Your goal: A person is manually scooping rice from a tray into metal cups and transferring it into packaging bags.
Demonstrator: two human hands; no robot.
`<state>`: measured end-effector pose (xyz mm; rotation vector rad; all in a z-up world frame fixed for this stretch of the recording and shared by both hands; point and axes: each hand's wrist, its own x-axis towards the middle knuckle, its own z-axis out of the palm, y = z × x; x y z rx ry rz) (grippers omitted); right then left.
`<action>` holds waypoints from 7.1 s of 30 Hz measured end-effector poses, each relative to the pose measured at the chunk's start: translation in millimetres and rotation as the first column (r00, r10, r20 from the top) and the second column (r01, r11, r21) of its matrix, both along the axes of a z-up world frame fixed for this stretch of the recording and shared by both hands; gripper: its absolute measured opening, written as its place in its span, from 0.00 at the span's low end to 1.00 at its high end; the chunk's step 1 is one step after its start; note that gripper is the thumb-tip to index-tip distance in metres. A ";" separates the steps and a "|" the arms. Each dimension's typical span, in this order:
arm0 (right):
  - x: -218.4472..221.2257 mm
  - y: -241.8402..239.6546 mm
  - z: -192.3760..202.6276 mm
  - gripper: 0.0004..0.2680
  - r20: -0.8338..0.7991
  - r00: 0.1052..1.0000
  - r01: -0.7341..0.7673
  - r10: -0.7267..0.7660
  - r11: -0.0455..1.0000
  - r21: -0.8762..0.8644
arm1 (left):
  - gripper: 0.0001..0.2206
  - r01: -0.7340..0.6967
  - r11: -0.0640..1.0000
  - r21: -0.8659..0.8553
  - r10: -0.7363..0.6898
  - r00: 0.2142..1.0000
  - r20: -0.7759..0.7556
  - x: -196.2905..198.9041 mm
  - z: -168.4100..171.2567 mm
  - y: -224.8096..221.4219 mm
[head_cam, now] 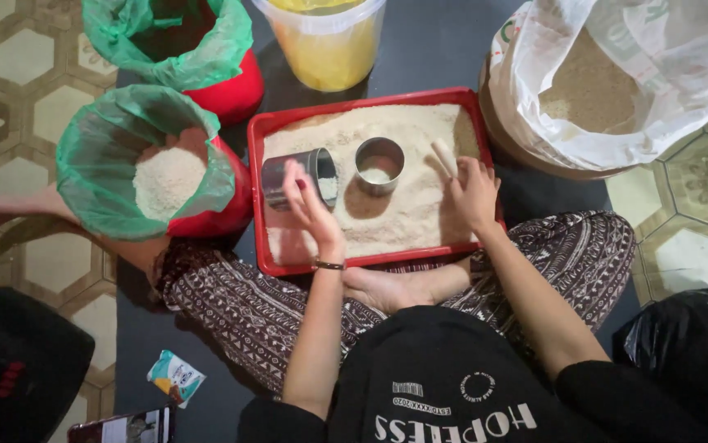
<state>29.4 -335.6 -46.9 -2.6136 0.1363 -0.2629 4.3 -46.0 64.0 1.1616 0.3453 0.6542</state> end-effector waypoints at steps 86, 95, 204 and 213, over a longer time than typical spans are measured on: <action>-42.9 15.6 -23.3 0.21 0.093 0.990 0.106 -0.107 0.994 0.012 | 0.48 0.608 -0.272 0.746 0.557 0.732 -0.393 -18.6 116.2 319.7; -39.5 15.9 -33.2 0.20 0.106 0.987 0.127 -0.122 0.991 -0.042 | 0.09 0.556 -0.688 0.466 0.650 0.758 0.057 33.9 112.7 336.4; 18.8 131.4 41.4 0.04 0.253 0.818 -0.391 0.517 0.822 -0.414 | 0.42 0.051 0.981 -0.189 -0.134 0.878 -0.459 -6.3 -78.0 60.0; -9.1 101.8 83.5 0.11 0.294 0.901 -0.333 0.320 0.943 -0.005 | 0.41 0.005 0.999 -0.045 -0.028 0.849 -0.528 -24.8 -10.6 44.0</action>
